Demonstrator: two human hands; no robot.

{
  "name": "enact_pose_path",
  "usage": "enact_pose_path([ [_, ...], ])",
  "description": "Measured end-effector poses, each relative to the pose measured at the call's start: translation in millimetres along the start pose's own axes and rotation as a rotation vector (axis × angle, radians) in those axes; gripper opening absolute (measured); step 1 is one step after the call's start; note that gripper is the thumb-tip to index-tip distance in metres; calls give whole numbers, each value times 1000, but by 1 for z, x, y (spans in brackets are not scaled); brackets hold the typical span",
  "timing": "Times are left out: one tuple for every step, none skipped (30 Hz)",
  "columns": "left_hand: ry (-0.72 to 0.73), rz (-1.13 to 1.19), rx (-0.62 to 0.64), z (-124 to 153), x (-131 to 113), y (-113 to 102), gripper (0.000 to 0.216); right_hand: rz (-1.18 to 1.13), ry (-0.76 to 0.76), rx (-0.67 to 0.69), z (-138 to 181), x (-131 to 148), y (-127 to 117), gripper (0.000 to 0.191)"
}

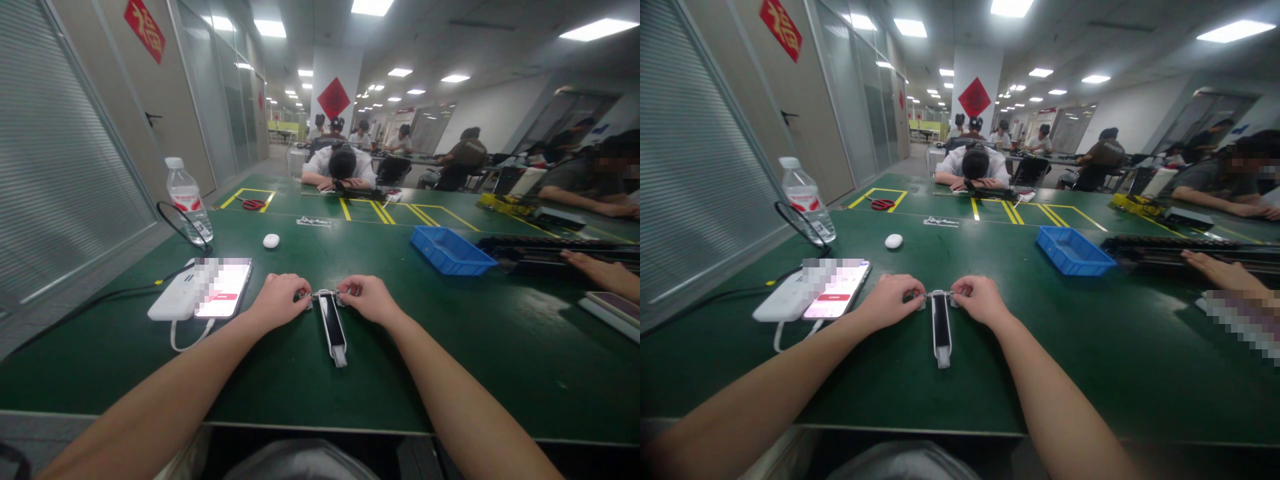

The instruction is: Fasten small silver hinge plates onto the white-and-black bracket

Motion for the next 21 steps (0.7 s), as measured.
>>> enact_pose_path([
  [-4, -4, 1, 0, 0, 0, 17, -19, -8, -1, 0, 0, 0, 16],
  [-6, -7, 0, 0, 0, 0, 17, -37, -17, -4, -1, -1, 1, 18],
  [-6, -8, -3, 0, 0, -1, 17, -51, -27, -6, -1, -1, 1, 20],
  [-6, -8, -6, 0, -1, -1, 17, -60, -34, -9, -1, -2, 2, 21],
  [-5, -6, -9, 0, 0, -1, 17, -64, -40, -11, -2, -3, 2, 21],
  [-4, -3, -10, 0, 0, -1, 17, -65, -45, -13, -2, -4, 2, 22],
  [-3, 0, -12, 0, 0, -1, 17, -66, -49, -14, -2, -4, 2, 22],
  [-2, 1, -13, 0, 0, -1, 18, -67, -52, -14, -2, -4, 2, 23],
  [-2, 0, -12, 0, 0, -1, 18, -69, -55, -13, -2, -4, 2, 23],
  [-2, -1, -12, 0, 0, -1, 18, -69, -57, -12, -2, -3, 2, 24],
  [-3, -1, -13, 0, 0, -1, 18, -68, -57, -9, -2, -3, 1, 25],
  [-5, -1, -13, 0, 0, -1, 18, -64, -54, -6, -1, -2, 1, 25],
  [-7, 0, -13, 0, 0, -1, 18, -57, -50, -3, -1, -2, 1, 26],
  [-8, 2, -13, 0, 0, -1, 18, -49, -44, -1, -1, -1, 1, 26],
  [-10, 3, -14, 0, 0, -1, 19, -44, -39, 0, -1, -1, 0, 25],
  [-13, 4, -15, 0, 0, -1, 19, -42, -35, 1, -1, 0, 0, 25],
  [-14, 5, -18, -1, 0, -2, 19, -41, -32, 3, -1, 0, 0, 24],
  [-14, 7, -21, -1, 1, -2, 20, -43, -30, 5, -1, 0, 0, 23],
  [-14, 10, -23, -1, 1, -2, 20, -45, -28, 9, -1, 0, 0, 23],
  [-15, 14, -23, -2, 2, -1, 20, -48, -26, 12, -1, 0, 1, 22],
  [-16, 19, -22, -2, 3, -1, 20, -48, -24, 15, -1, 0, 1, 22],
])
Point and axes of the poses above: each hand's wrist, its own z-axis away from the middle knuckle, its own y-axis out of the palm, x = y × z, the point moved 5 cm from there along -z, towards the middle knuckle, and after that the axes turned 8 degrees about z, right-handed, at the moved point
